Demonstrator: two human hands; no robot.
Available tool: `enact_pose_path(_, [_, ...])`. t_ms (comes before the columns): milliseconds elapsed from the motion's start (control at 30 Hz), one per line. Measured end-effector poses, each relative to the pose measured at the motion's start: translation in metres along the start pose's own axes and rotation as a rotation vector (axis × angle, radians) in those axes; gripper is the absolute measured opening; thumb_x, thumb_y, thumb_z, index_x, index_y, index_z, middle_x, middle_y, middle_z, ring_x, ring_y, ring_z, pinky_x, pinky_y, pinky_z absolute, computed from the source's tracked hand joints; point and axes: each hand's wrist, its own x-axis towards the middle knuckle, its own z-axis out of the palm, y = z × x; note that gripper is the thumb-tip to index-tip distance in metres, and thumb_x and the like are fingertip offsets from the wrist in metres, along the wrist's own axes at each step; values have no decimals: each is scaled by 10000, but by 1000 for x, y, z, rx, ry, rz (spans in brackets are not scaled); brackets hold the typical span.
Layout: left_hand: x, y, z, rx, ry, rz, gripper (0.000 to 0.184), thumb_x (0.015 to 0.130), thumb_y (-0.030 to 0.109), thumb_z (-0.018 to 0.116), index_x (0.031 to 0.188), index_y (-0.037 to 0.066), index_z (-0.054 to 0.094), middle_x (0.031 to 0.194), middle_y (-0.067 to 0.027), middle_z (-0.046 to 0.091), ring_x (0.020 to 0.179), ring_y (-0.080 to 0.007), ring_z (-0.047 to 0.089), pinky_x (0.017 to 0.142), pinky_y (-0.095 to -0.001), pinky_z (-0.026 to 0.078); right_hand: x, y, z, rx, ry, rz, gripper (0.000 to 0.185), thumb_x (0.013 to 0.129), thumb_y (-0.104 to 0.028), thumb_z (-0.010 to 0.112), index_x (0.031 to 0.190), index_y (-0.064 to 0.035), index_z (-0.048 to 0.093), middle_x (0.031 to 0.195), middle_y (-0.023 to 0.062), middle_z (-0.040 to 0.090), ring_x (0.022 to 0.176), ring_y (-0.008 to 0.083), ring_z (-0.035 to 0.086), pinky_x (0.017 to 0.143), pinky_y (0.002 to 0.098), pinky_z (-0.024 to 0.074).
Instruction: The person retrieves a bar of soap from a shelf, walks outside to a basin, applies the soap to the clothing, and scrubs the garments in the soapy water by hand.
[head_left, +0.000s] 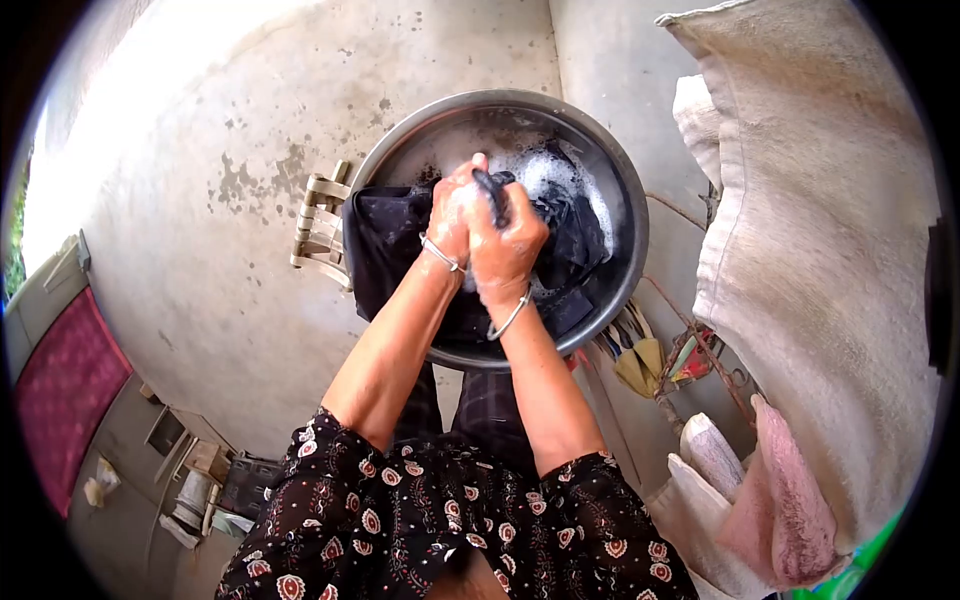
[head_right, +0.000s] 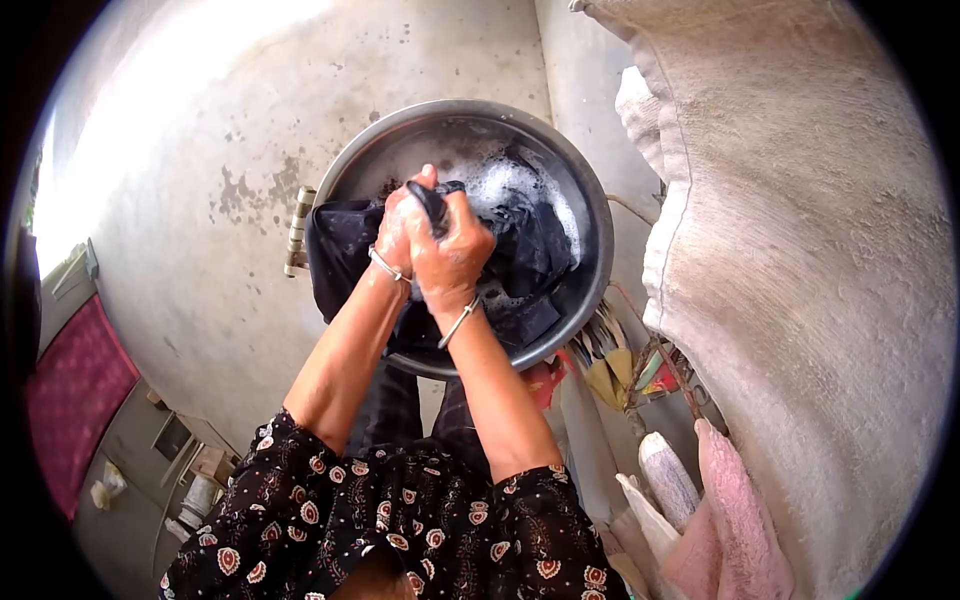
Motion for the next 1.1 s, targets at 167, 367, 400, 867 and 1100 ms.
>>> enact_pose_path(167, [-8,6,6,-202,-25,-229,277,905,296,493,793,56,574,746,-1,559,668,-97,477,621,-273,412,24,16,-1,-67,132,49,292,775,-244,672,695,3,538,590,176,539,494,238,426,508,346,412])
enact_pose_path(367, [-8,-6,5,-254,17,-347,333,905,315,485,793,13,569,722,-25,519,688,-128,457,642,-293,390,19,22,-4,-42,30,-24,309,742,-298,690,698,-42,523,598,180,571,601,384,577,516,415,441])
enact_pose_path(400, [-18,6,9,-294,67,-396,357,909,323,484,840,-12,588,771,-50,562,713,-141,470,669,-297,396,34,32,-7,-210,33,34,367,755,-376,662,700,-37,533,598,196,574,612,405,572,533,446,439])
enact_pose_path(867, [30,-43,3,600,87,-118,317,839,240,542,862,-76,528,840,-295,577,803,-429,566,723,-461,430,52,81,20,-733,-85,15,348,750,-283,666,915,-49,467,821,193,554,767,383,582,624,467,470])
enact_pose_path(1100, [14,-38,6,24,-89,-23,162,904,179,502,893,35,574,856,-41,573,775,-119,513,693,-272,434,28,37,11,-229,44,194,305,831,-347,570,842,-42,573,765,212,614,717,413,584,620,443,460])
